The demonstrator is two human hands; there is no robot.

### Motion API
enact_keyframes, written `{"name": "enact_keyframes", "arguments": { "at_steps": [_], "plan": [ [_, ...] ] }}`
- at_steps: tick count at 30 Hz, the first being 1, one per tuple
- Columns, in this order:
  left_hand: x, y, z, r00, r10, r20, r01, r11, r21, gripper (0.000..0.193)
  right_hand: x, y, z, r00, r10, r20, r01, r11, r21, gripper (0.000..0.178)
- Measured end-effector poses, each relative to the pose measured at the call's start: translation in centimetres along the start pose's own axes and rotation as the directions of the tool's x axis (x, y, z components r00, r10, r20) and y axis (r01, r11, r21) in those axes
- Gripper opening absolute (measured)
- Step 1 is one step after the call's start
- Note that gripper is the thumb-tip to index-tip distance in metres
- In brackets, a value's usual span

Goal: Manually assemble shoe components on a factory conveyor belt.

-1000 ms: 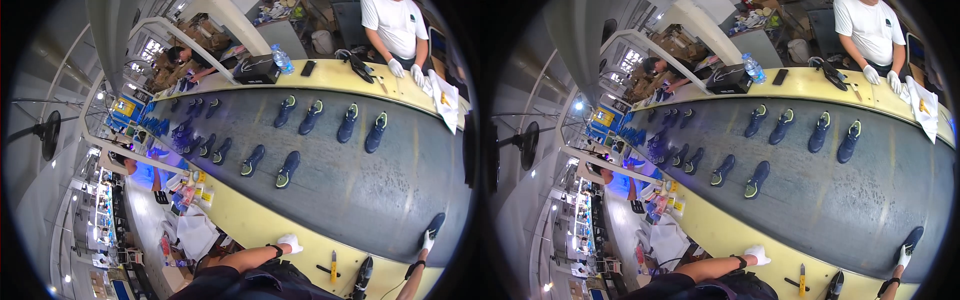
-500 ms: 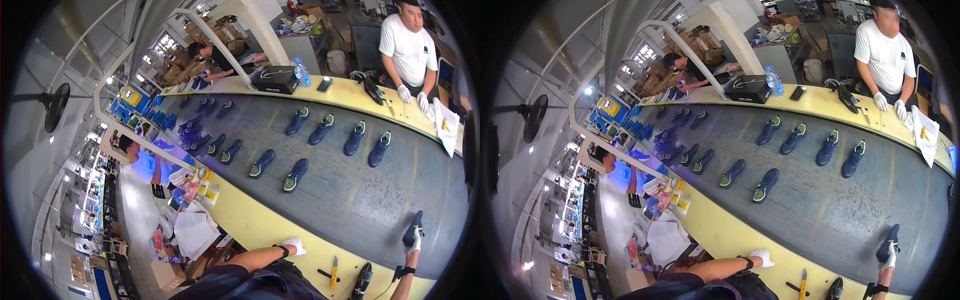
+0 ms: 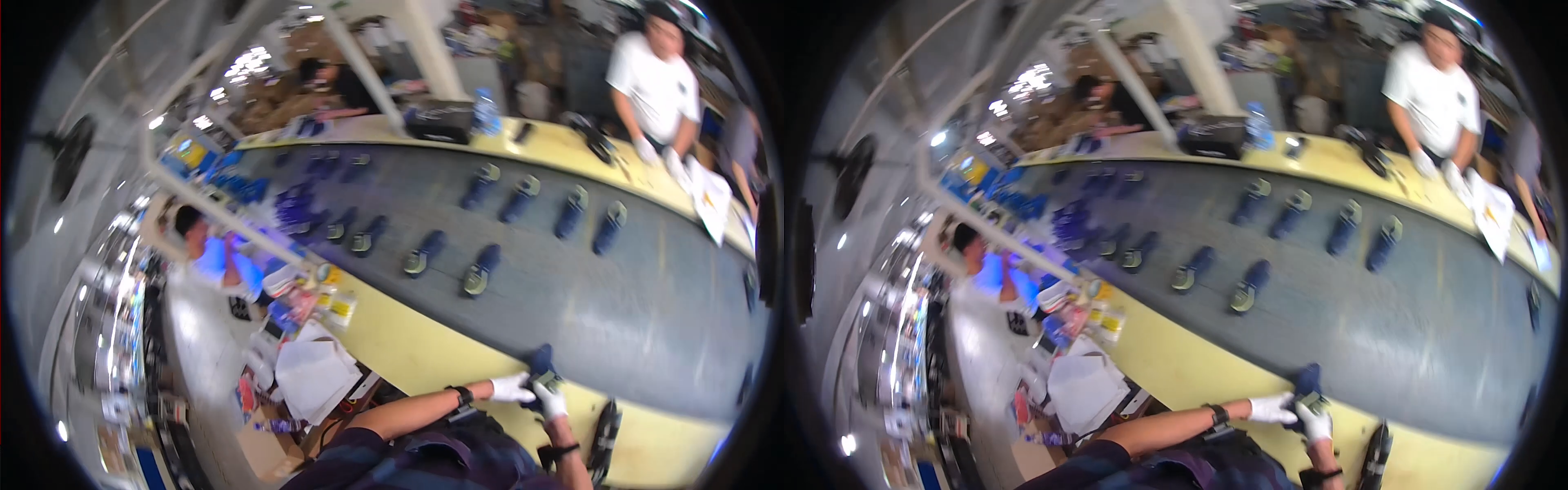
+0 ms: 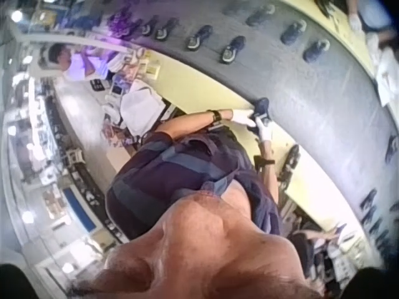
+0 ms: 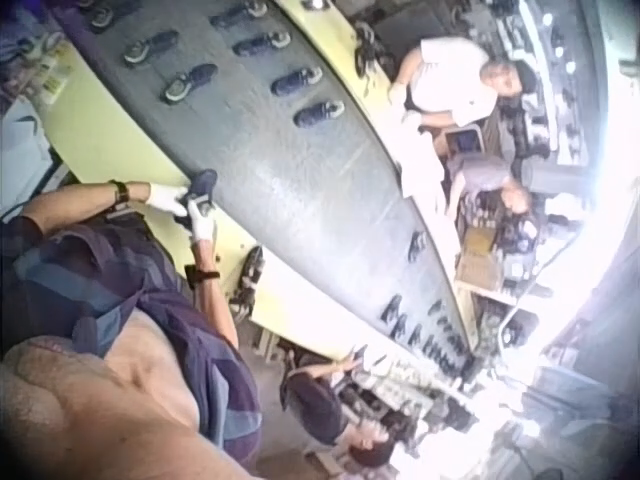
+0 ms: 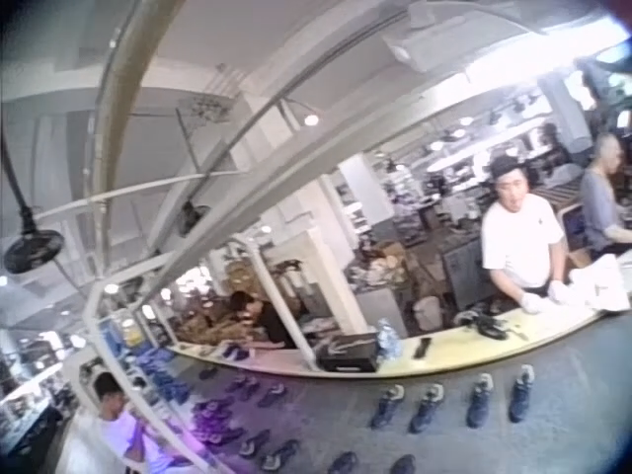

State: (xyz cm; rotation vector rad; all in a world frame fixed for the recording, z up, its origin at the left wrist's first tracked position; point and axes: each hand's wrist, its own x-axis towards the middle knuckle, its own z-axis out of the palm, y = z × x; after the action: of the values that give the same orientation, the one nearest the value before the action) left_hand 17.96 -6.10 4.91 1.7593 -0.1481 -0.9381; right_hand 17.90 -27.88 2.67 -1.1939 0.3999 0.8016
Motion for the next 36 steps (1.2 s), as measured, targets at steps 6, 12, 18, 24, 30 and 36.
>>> {"name": "enact_keyframes", "arguments": {
  "at_steps": [6, 12, 18, 24, 30, 36],
  "plan": [
    [-3.5, -3.2, -2.4, 0.975, -0.061, -0.213, 0.039, 0.993, -0.109, 0.043, 0.5, 1.5, 8.0, 0.996, -0.062, 0.065, 0.082, 0.921, -0.381, 0.055],
    [-1.5, -6.8, -1.8, 0.926, -0.203, -0.318, 0.244, 0.965, 0.093, 0.102, -0.5, 4.0, 7.5, 0.994, 0.048, -0.101, -0.085, 0.909, -0.407, 0.063],
    [-4.9, -1.4, -3.1, 0.858, -0.146, -0.493, 0.412, 0.77, 0.488, 0.075, -3.1, 0.1, 11.4, 0.849, -0.524, -0.069, 0.258, 0.524, -0.812, 0.042],
    [-4.2, -3.7, -2.9, 0.829, -0.197, -0.523, 0.443, 0.802, 0.4, 0.067, 0.3, -5.0, 14.2, 0.939, -0.274, 0.207, 0.257, 0.163, -0.953, 0.035],
    [-4.8, -2.3, -3.1, 0.829, -0.182, -0.529, 0.408, 0.843, 0.349, 0.041, 2.9, -5.3, 14.6, 0.931, -0.19, 0.313, 0.304, -0.078, -0.95, 0.026],
    [-4.7, -5.5, -2.7, 0.857, -0.129, -0.499, 0.361, 0.84, 0.404, 0.043, 4.1, -5.1, 16.4, 0.928, -0.109, 0.357, 0.322, -0.249, -0.913, 0.023]
  ]
}}
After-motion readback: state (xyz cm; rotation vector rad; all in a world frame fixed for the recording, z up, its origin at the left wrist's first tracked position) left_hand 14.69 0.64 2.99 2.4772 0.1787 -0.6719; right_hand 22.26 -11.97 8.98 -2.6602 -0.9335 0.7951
